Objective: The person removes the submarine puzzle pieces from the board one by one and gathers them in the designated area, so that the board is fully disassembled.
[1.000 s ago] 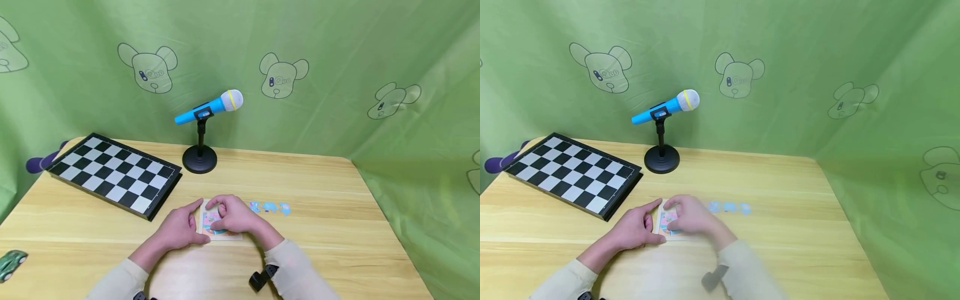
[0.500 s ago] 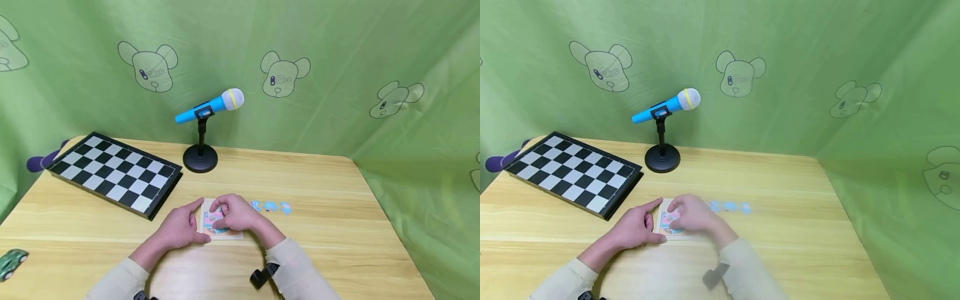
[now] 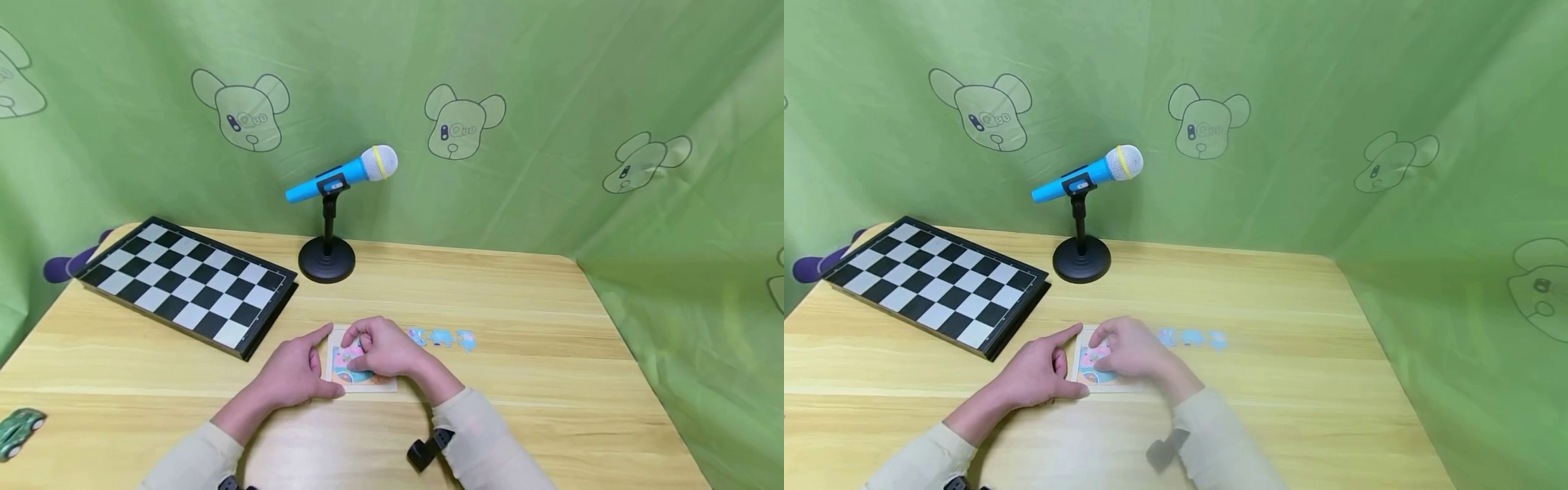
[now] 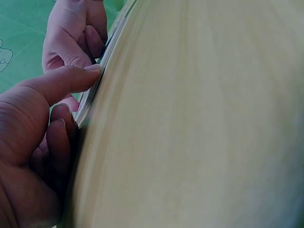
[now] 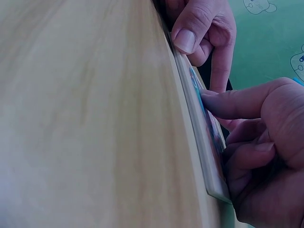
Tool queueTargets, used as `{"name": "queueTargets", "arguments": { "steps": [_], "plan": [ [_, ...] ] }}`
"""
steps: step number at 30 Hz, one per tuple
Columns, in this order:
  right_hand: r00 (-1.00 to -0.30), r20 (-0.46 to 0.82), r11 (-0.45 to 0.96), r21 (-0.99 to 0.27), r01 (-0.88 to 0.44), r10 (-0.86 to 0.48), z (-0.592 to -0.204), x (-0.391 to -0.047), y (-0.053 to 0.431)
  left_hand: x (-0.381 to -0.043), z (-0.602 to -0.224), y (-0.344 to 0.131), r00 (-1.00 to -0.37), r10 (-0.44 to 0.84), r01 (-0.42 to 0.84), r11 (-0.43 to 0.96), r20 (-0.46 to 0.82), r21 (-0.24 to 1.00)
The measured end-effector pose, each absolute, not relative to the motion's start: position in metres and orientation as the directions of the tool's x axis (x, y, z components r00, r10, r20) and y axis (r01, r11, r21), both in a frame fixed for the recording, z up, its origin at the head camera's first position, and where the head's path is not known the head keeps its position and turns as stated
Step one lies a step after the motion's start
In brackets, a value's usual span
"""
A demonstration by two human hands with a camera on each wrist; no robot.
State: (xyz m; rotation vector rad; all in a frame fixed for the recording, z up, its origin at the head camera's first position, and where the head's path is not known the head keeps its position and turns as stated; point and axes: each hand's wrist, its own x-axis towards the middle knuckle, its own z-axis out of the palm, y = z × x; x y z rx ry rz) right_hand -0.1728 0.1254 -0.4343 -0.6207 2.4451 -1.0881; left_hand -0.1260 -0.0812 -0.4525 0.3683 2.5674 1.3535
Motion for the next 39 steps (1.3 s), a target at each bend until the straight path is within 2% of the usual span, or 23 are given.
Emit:
{"name": "queueTargets", "arguments": {
  "steps": [11, 23, 32, 39],
  "plan": [
    [-0.817, -0.155, 0.528, -0.825, -0.203, -0.555, -0.4296, -0.1691, 0.1254, -0.1261, -0.4529, -0.0812, -0.946, 0.316, 0.131, 0.563, -0.066, 0.816],
    [-0.813, -0.14, 0.536, -0.811, -0.233, -0.565, -0.431, -0.1705, 0.1277, -0.1262, -0.4532, -0.0812, -0.945, 0.317, 0.127, 0.571, -0.075, 0.811],
    [-0.819, -0.166, 0.601, -0.76, -0.249, -0.549, -0.4375, -0.1733, 0.129, -0.1255, -0.4532, -0.0811, -0.945, 0.321, 0.135, 0.563, -0.066, 0.815],
    [-0.819, -0.135, 0.58, -0.769, -0.269, -0.558, -0.4353, -0.1707, 0.1299, -0.126, -0.4539, -0.081, -0.946, 0.319, 0.137, 0.566, -0.062, 0.813]
  ]
}}
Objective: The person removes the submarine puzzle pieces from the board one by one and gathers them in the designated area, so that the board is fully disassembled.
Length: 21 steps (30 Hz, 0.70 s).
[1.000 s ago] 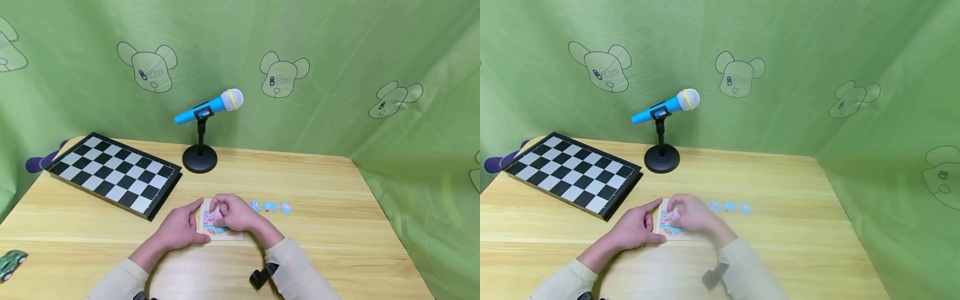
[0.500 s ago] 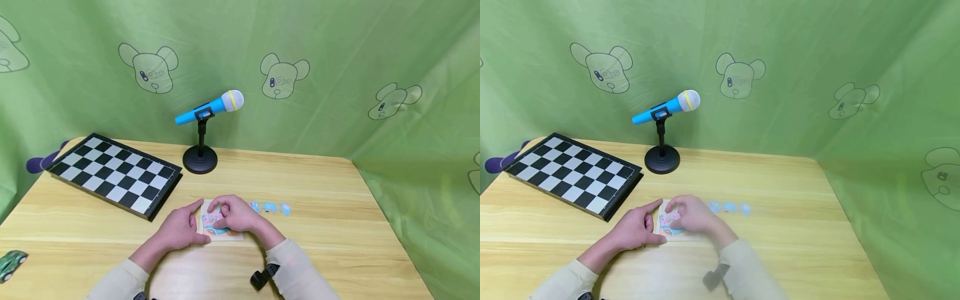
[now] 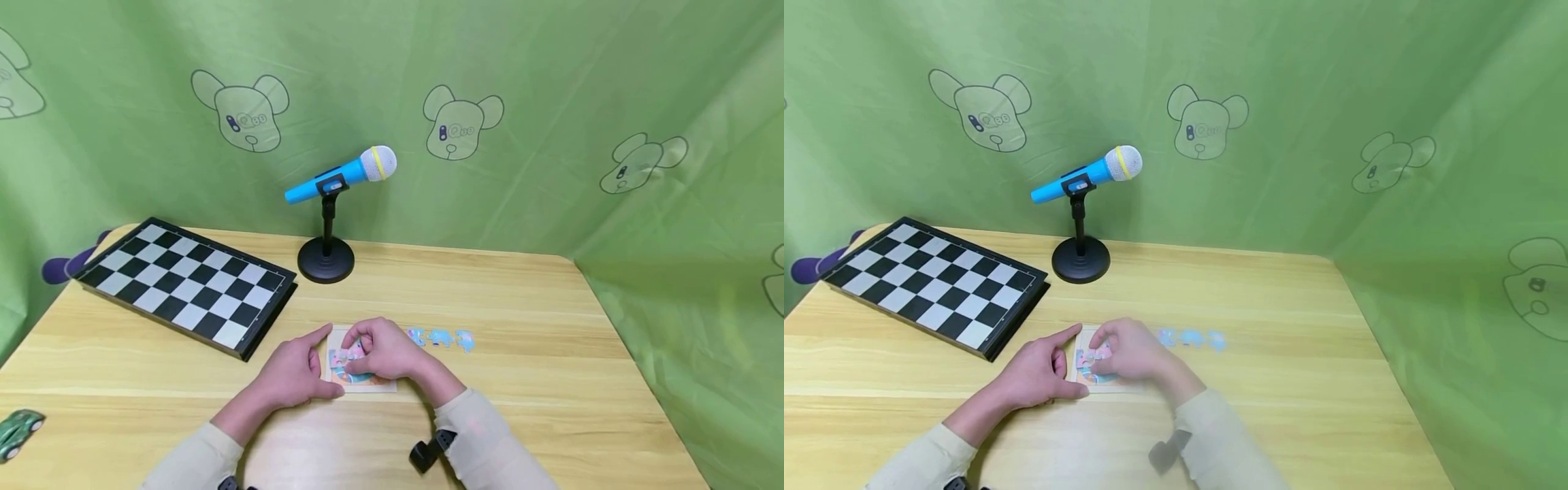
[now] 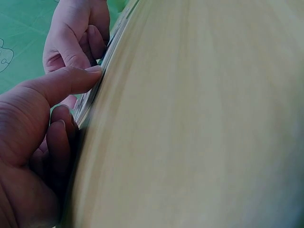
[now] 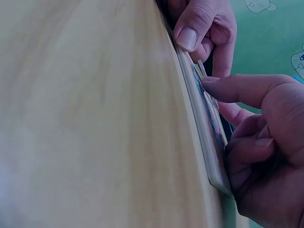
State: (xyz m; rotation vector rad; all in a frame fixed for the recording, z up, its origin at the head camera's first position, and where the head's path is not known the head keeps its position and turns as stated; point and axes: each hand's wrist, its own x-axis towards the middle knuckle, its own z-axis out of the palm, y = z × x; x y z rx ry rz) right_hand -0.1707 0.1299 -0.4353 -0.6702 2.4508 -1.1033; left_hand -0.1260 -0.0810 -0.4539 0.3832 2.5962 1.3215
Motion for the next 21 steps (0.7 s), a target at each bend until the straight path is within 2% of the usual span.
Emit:
{"name": "queueTargets", "arguments": {
  "steps": [11, 21],
  "plan": [
    [-0.851, -0.086, 0.572, -0.775, -0.27, -0.518, -0.42, -0.159, 0.14, -0.125, -0.453, -0.081, -0.948, 0.31, 0.119, 0.572, -0.079, 0.811],
    [-0.881, -0.06, 0.562, -0.79, -0.246, -0.47, -0.413, -0.149, 0.167, -0.125, -0.452, -0.08, -0.948, 0.305, 0.105, 0.568, -0.09, 0.816]
  ]
}}
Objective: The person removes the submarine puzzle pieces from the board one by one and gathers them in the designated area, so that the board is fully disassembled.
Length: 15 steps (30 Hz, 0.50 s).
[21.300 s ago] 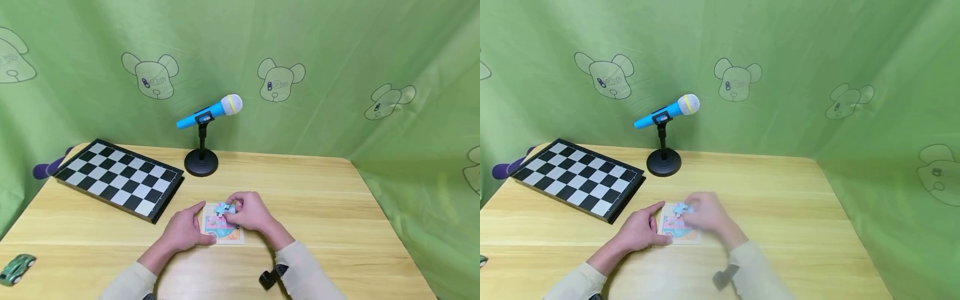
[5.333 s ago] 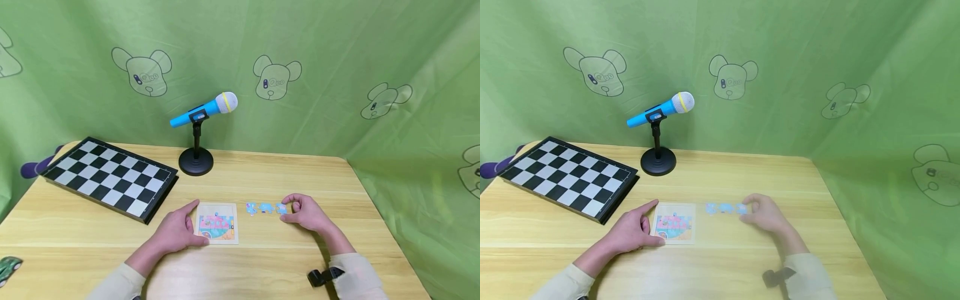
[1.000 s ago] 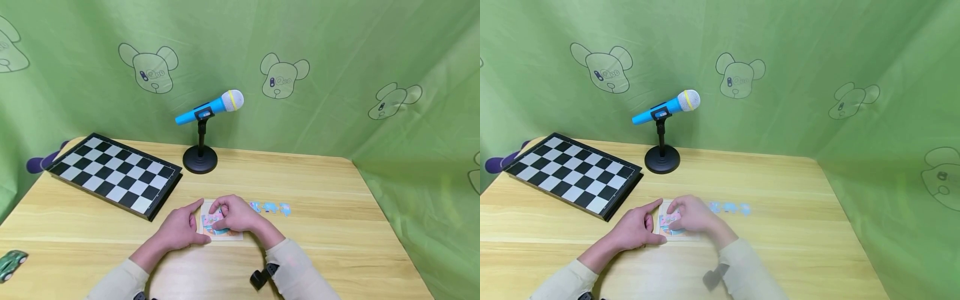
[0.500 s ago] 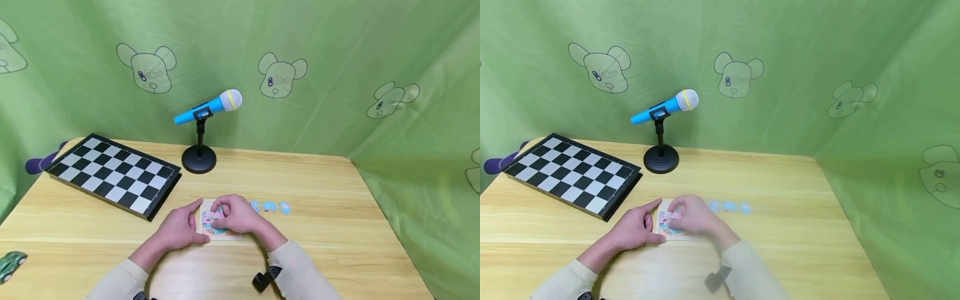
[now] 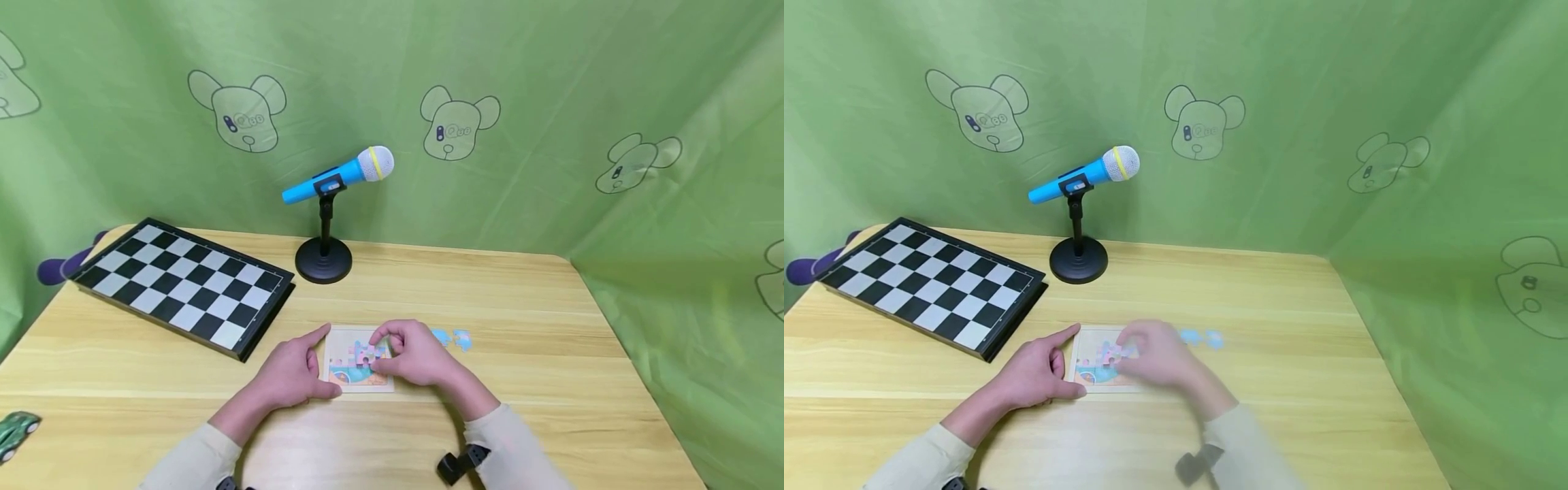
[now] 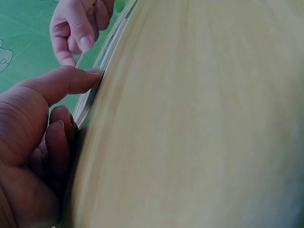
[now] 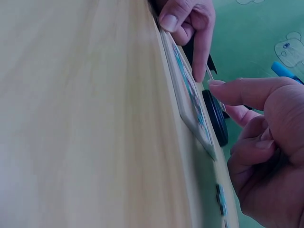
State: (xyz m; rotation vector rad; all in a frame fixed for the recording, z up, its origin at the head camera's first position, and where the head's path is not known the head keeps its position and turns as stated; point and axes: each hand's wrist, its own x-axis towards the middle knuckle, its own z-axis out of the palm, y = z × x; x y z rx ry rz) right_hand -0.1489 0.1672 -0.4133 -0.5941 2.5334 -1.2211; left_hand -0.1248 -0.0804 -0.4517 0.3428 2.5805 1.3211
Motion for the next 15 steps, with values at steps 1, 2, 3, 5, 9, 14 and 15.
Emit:
{"name": "queueTargets", "arguments": {
  "steps": [1, 2, 3, 5, 9, 14, 15],
  "plan": [
    [-0.883, -0.056, 0.564, -0.788, -0.248, -0.466, -0.414, -0.148, 0.171, -0.125, -0.452, -0.08, -0.949, 0.303, 0.103, 0.566, -0.09, 0.818],
    [-0.886, -0.052, 0.566, -0.786, -0.248, -0.461, -0.414, -0.148, 0.174, -0.125, -0.451, -0.08, -0.949, 0.302, 0.102, 0.563, -0.09, 0.82],
    [-0.889, -0.049, 0.568, -0.784, -0.248, -0.456, -0.414, -0.147, 0.177, -0.125, -0.451, -0.08, -0.949, 0.301, 0.1, 0.56, -0.089, 0.822],
    [-0.894, -0.04, 0.571, -0.782, -0.25, -0.447, -0.415, -0.146, 0.183, -0.125, -0.451, -0.08, -0.951, 0.298, 0.098, 0.557, -0.088, 0.825],
    [-0.903, -0.035, 0.57, -0.786, -0.24, -0.429, -0.415, -0.143, 0.195, -0.125, -0.451, -0.08, -0.95, 0.299, 0.097, 0.555, -0.089, 0.826],
    [-0.915, -0.037, 0.593, -0.772, -0.228, -0.401, -0.419, -0.14, 0.211, -0.125, -0.452, -0.08, -0.949, 0.303, 0.098, 0.545, -0.087, 0.833],
    [-0.918, -0.037, 0.599, -0.768, -0.227, -0.395, -0.419, -0.14, 0.214, -0.125, -0.452, -0.08, -0.949, 0.303, 0.097, 0.546, -0.088, 0.832]
  ]
}}
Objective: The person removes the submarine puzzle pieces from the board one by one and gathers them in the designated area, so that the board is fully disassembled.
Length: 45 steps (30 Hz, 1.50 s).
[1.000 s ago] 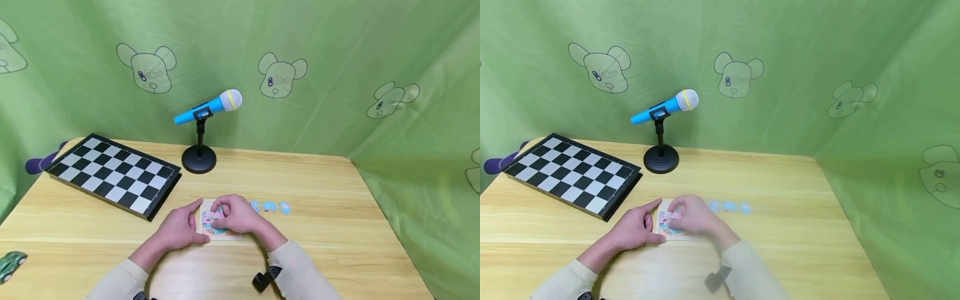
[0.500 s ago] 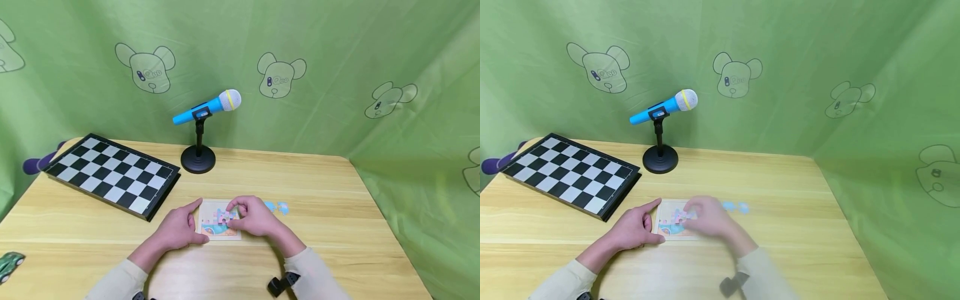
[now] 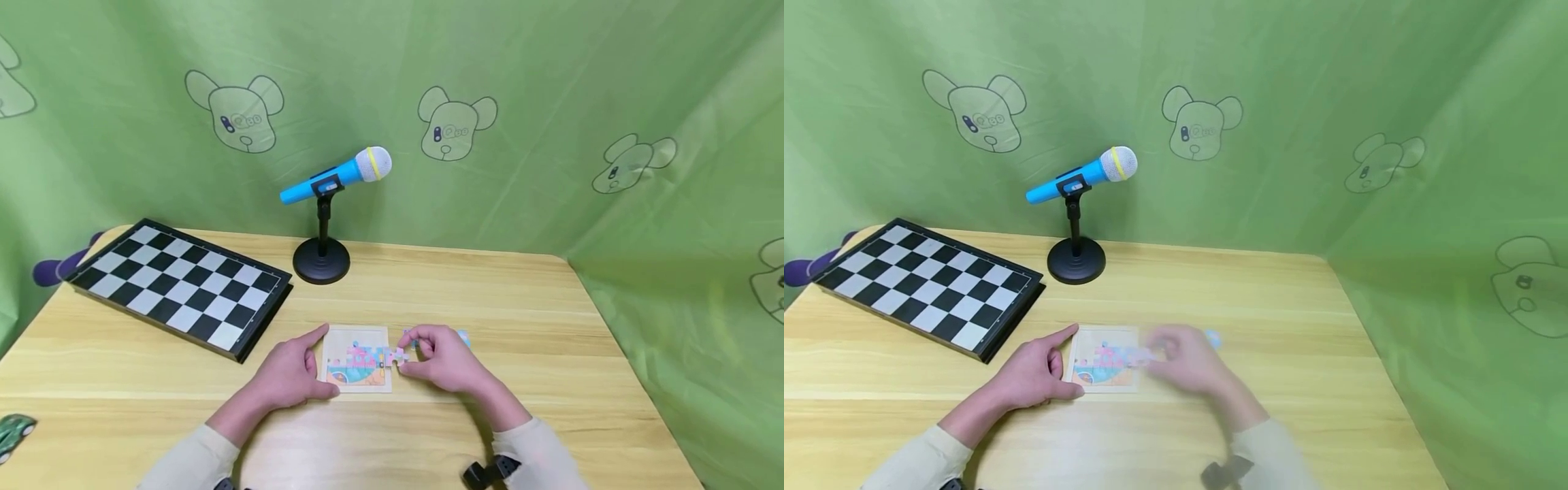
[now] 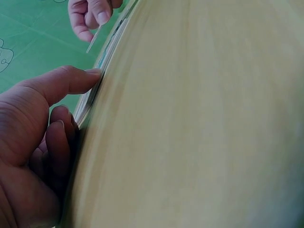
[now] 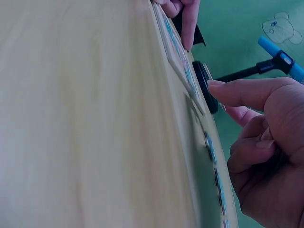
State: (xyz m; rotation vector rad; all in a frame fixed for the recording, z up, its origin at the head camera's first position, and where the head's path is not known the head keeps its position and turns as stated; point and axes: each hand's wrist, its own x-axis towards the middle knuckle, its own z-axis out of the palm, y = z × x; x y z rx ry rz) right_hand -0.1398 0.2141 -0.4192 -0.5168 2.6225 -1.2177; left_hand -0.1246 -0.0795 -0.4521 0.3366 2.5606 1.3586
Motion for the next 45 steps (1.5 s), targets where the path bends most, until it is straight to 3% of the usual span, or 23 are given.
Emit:
{"name": "queueTargets", "arguments": {
  "steps": [21, 45],
  "plan": [
    [-0.93, -0.054, 0.644, -0.737, -0.208, -0.363, -0.436, -0.14, 0.252, -0.123, -0.451, -0.079, -0.949, 0.304, 0.095, 0.53, -0.085, 0.842],
    [-0.934, -0.059, 0.632, -0.751, -0.19, -0.351, -0.435, -0.142, 0.247, -0.124, -0.451, -0.079, -0.949, 0.303, 0.098, 0.541, -0.084, 0.835]
  ]
}}
